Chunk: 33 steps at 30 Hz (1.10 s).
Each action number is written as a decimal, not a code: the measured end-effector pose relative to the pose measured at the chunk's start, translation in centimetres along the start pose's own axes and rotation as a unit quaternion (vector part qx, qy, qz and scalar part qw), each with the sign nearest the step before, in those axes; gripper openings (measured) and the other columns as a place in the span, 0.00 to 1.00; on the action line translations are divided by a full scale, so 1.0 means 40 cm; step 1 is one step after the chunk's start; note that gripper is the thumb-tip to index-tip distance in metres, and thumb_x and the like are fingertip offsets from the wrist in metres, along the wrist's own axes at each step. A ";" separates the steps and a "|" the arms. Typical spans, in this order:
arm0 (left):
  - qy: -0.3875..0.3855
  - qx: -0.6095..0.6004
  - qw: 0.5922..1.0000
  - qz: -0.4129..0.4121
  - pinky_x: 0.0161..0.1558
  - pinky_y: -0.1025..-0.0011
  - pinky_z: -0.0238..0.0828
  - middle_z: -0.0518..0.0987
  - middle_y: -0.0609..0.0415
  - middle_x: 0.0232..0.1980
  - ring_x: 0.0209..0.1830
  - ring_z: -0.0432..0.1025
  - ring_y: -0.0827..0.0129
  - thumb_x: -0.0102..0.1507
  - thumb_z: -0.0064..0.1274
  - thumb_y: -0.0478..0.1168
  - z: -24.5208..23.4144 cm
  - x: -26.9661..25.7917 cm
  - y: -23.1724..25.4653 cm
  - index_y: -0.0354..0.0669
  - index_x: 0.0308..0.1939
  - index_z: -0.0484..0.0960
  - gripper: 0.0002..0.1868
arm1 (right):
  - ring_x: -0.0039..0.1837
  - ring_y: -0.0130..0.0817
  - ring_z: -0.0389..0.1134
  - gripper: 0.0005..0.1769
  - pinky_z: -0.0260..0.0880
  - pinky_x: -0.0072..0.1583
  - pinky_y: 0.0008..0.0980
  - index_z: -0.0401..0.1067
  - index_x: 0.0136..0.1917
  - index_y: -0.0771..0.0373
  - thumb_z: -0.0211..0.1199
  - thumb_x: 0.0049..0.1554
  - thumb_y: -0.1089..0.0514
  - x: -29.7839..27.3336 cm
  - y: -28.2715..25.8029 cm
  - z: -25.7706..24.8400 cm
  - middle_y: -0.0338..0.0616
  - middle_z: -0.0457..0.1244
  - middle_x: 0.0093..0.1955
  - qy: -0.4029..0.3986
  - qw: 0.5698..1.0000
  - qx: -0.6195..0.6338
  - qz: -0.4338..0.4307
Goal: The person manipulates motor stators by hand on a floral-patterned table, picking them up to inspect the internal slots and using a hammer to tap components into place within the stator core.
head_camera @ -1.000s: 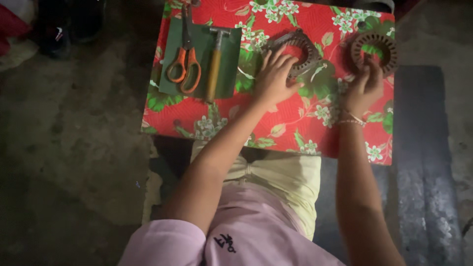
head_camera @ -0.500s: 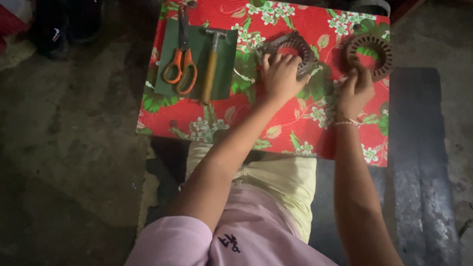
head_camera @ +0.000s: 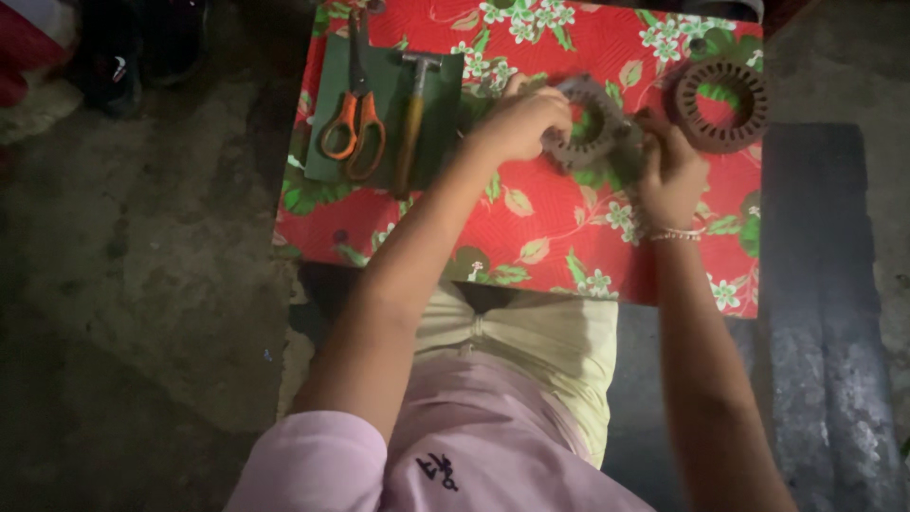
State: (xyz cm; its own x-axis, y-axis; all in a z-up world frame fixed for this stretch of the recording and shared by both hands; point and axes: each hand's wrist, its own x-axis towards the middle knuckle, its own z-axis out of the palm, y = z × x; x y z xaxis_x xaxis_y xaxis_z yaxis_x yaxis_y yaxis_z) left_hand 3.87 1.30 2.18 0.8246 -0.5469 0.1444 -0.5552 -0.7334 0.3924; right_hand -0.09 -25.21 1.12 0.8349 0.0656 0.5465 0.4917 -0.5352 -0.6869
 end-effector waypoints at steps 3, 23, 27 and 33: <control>0.030 -0.018 0.999 0.025 0.73 0.43 0.42 0.80 0.65 0.59 0.70 0.63 0.67 0.52 0.54 0.22 0.034 -0.019 0.022 0.54 0.43 0.87 0.23 | 0.55 0.34 0.72 0.13 0.71 0.60 0.33 0.75 0.62 0.69 0.56 0.66 0.66 0.006 -0.001 0.013 0.53 0.70 0.53 0.009 0.999 0.039 0.014; 0.236 -0.123 0.961 -0.071 0.73 0.47 0.50 0.61 0.41 0.76 0.77 0.56 0.46 0.40 0.81 0.54 0.054 -0.137 0.075 0.50 0.73 0.56 0.64 | 0.44 0.54 0.72 0.12 0.71 0.47 0.46 0.79 0.57 0.60 0.59 0.62 0.63 -0.084 -0.207 0.046 0.56 0.70 0.45 -0.090 0.983 -0.125 -0.098; 0.235 -0.132 0.959 -0.089 0.75 0.46 0.50 0.64 0.43 0.73 0.77 0.57 0.47 0.42 0.81 0.56 0.065 -0.138 0.070 0.49 0.70 0.57 0.62 | 0.49 0.48 0.76 0.14 0.75 0.51 0.41 0.77 0.62 0.58 0.56 0.65 0.62 -0.086 -0.198 0.050 0.51 0.72 0.50 -0.018 0.999 -0.011 0.035; 0.246 -0.126 0.957 -0.090 0.74 0.47 0.54 0.66 0.45 0.73 0.75 0.61 0.48 0.42 0.80 0.56 0.072 -0.140 0.073 0.49 0.69 0.57 0.60 | 0.43 0.54 0.72 0.12 0.69 0.46 0.47 0.78 0.59 0.58 0.61 0.63 0.60 -0.119 -0.174 0.041 0.52 0.70 0.45 -0.101 0.990 -0.100 -0.002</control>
State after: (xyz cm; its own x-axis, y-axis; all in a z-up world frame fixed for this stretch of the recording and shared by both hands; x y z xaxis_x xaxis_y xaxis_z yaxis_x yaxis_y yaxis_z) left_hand -2.67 1.06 -0.12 0.8898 -0.1198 0.4403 -0.4073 -0.6437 0.6479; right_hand -7.09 -20.42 2.51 0.8754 0.2236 0.4285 0.4530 -0.6888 -0.5660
